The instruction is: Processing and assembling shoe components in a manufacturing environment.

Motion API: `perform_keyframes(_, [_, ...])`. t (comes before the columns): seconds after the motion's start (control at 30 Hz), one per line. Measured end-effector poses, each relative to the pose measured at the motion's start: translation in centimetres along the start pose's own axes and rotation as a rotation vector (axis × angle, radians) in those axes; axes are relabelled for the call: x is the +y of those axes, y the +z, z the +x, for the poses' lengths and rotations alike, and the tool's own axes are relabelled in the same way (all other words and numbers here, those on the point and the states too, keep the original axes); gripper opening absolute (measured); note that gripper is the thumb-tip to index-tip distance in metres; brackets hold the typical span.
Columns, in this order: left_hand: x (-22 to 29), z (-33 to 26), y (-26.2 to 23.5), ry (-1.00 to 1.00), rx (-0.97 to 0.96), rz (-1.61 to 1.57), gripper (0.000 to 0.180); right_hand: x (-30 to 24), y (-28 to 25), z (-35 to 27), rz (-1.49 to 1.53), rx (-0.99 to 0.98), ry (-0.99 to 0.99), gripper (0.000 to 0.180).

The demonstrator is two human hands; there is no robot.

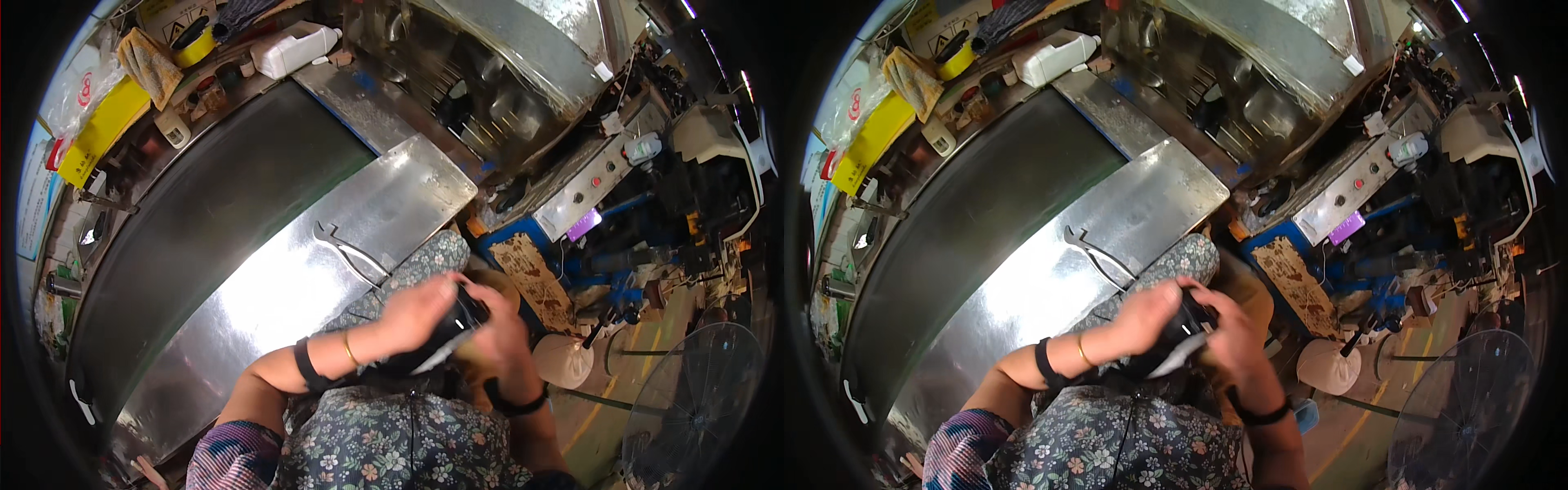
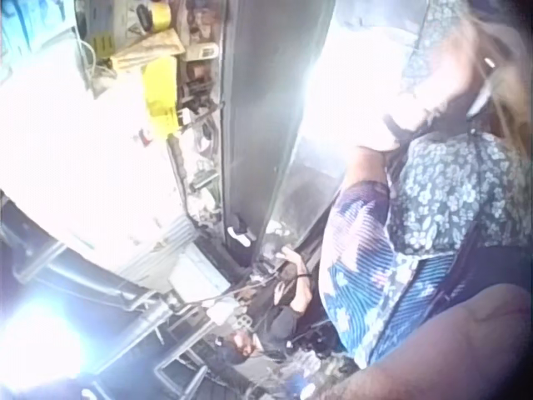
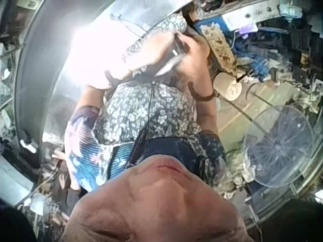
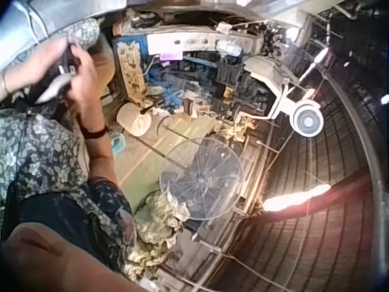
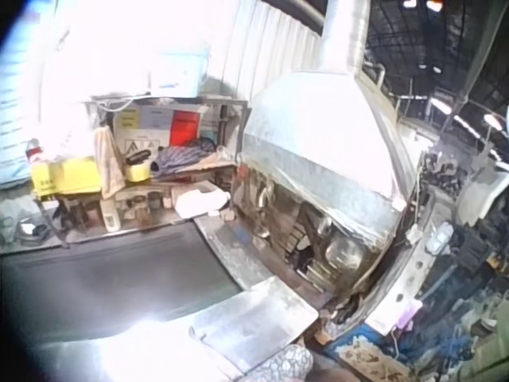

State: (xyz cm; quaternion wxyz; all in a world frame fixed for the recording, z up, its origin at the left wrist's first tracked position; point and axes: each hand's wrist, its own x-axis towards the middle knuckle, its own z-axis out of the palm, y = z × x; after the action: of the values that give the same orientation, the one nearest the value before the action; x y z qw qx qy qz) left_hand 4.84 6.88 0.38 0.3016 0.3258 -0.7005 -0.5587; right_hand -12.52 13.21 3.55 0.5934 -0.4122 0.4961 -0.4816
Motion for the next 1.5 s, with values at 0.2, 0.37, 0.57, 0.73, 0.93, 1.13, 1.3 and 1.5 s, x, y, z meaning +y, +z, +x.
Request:
perform_keyframes(0.2, [0.7, -0.6, 2.0, 0.597, -0.408, 0.099, 0.044, -0.9, -8.1, -7.6, 0.022, -0.285, 0.395, 0.083])
perform_keyframes(0.37, [-9.1, 0.7, -6.7, 0.339, -0.022, 0.772, 0.058, 2.5, -8.5, -12.1, 0.352, 0.229, 0.440, 0.073])
perform_keyframes(0.57, [-14.3, -0.8, -10.5, 0.237, 0.022, 0.995, 0.062, 2.8, -7.8, 0.2, 0.554, 0.421, 0.001, 0.068])
perform_keyframes(0.73, [-14.0, -0.6, -10.1, 0.229, 0.059, 0.991, 0.059, 4.6, -9.5, 21.1, 0.086, 0.472, -0.389, 0.060])
perform_keyframes(0.93, [-13.8, -0.9, -10.1, 0.213, 0.071, 0.996, 0.058, 11.2, -7.8, 26.1, -0.375, 0.414, -0.192, 0.044])
perform_keyframes(1.13, [-14.1, -0.9, -9.9, 0.214, 0.065, 0.975, 0.058, 18.6, -4.2, 9.4, -0.760, 0.721, -0.385, 0.047])
perform_keyframes(1.3, [-14.7, -0.9, -10.0, 0.262, 0.061, 0.997, 0.059, 19.6, -3.2, 5.0, -0.201, 0.445, 0.308, 0.082])
perform_keyframes(1.5, [-13.1, -2.2, -9.3, 0.312, 0.259, 0.806, 0.044, 19.8, -7.2, 1.9, -0.158, -0.001, 0.835, 0.099])
